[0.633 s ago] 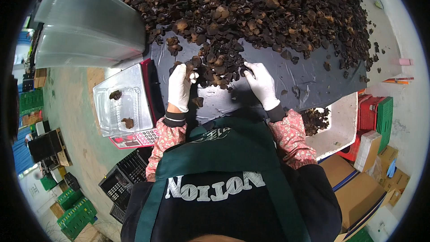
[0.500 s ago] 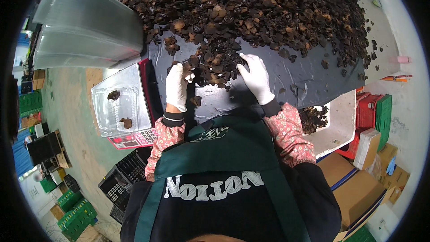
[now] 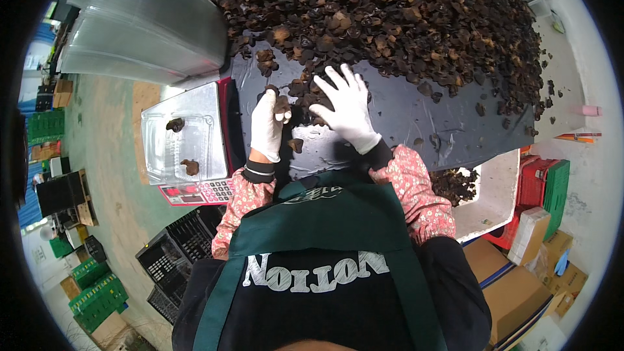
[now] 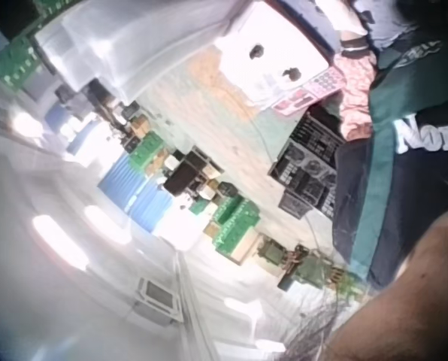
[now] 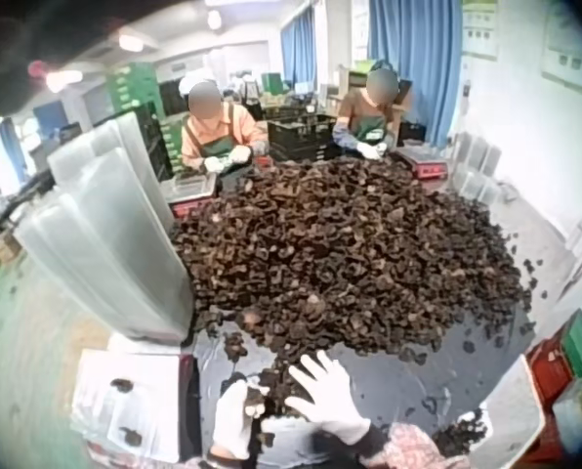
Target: The person sorts dried fungus by hand, places them into a plastic container on a digital scale until reaching a target weight, and then places the container into a large crate.
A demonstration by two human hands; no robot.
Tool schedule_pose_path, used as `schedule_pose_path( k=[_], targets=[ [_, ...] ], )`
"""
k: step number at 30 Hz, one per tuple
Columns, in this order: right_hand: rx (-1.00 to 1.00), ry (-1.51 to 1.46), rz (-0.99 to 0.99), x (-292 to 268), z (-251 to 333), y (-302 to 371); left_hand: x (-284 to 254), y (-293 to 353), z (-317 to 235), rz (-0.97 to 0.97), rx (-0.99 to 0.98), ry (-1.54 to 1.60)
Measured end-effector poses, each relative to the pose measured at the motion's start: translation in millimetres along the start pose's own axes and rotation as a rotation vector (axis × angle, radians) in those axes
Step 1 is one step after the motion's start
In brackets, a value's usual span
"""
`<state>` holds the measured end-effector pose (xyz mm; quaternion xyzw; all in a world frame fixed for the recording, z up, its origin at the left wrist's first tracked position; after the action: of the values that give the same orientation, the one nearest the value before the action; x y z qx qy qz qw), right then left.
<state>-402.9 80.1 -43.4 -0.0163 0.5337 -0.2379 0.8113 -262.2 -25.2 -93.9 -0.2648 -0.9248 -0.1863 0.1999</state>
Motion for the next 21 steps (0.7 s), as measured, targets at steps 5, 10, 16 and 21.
schedule_pose_path(
  k=[5,10,16,21],
  targets=[
    [0.039,-0.743,0.059,-22.5,28.4,23.8,31.9,10.8,34.9,0.143,0.216,-0.386],
    [0.458,-0.591,-0.219,-72.0,-60.1,83.3,93.1,28.1,40.6,0.441,0.113,-0.616],
    [0.806,0.036,-0.427,-160.7,-183.6,230.6,110.9,11.0,14.5,0.220,0.812,-1.500],
    [0.827,0.556,-0.173,-177.3,-215.0,269.5,85.5,-22.0,14.7,0.098,0.737,-1.780]
  ],
)
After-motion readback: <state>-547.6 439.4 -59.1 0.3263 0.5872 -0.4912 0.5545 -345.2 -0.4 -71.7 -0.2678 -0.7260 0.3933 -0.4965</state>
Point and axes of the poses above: each hand's wrist, its own y-axis away from the middle knuckle, its own x-axis out of the palm, z = x × y, the point moved 8 cm from there along -y, towards the middle knuckle, and after that the axes turned 1 degree about x, right-handed, at the moved point
